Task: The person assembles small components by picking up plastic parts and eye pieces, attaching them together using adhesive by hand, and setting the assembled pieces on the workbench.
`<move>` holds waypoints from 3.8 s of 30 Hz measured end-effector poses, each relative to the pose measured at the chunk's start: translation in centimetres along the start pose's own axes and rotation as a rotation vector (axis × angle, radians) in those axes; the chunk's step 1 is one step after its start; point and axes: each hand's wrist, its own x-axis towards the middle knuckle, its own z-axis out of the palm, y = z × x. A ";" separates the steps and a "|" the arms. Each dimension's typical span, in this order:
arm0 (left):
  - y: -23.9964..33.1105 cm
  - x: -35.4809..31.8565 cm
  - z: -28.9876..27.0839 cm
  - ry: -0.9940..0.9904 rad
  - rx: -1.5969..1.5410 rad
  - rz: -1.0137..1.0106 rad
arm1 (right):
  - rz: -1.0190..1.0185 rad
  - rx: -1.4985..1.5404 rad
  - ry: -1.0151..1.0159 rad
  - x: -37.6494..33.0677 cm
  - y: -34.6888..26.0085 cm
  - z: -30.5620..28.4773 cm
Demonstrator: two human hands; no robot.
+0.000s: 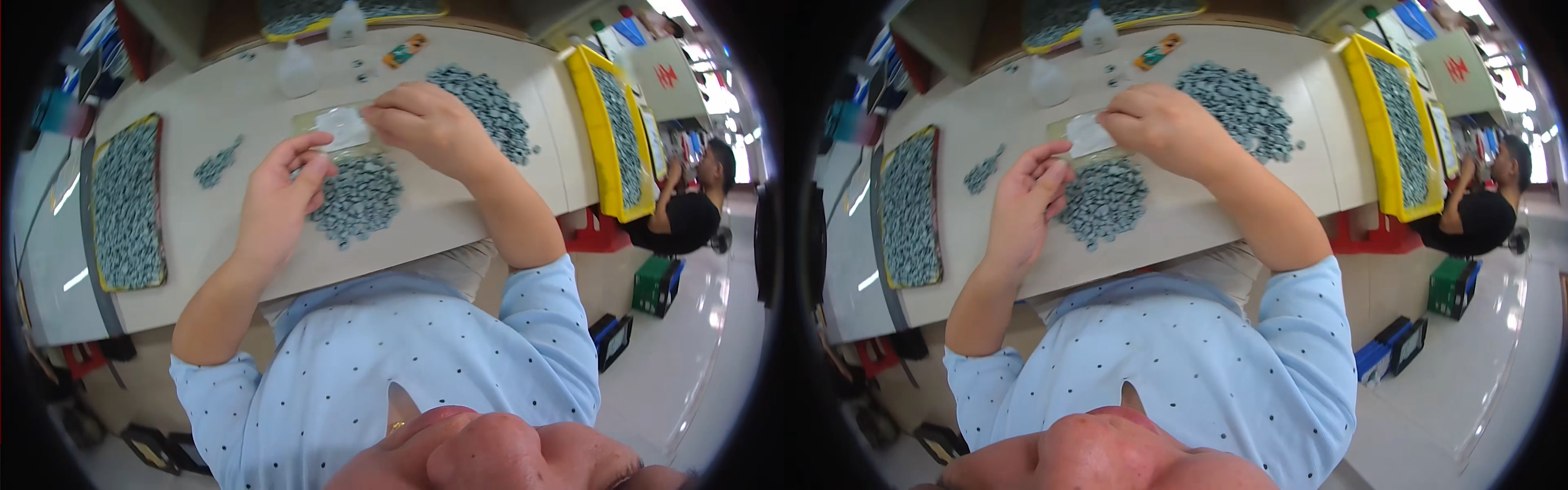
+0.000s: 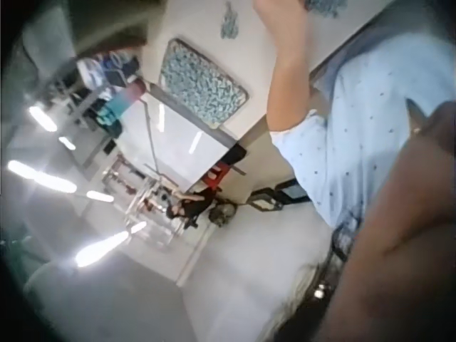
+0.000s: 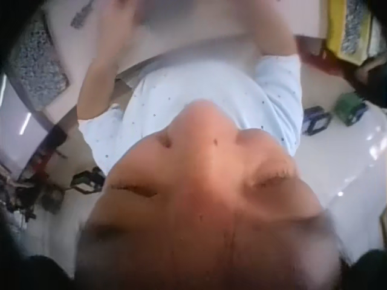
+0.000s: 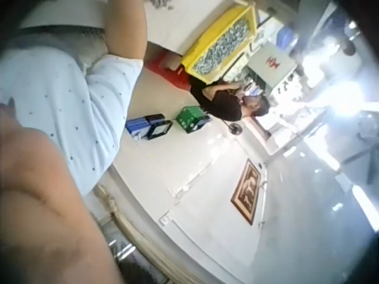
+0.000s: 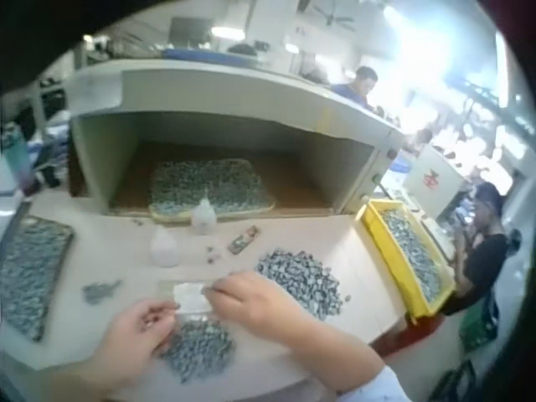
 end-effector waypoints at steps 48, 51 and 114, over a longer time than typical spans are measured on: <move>0.1 -0.5 0.0 -0.098 -0.228 -0.087 | 1.053 1.191 0.016 1.9 -4.0 0.9; 0.0 -0.5 -0.1 -0.098 -0.248 -0.061 | 1.082 1.361 0.038 1.8 -4.0 1.0; 0.2 -2.4 0.7 0.054 0.023 0.234 | -0.070 0.271 0.356 1.6 -5.8 3.7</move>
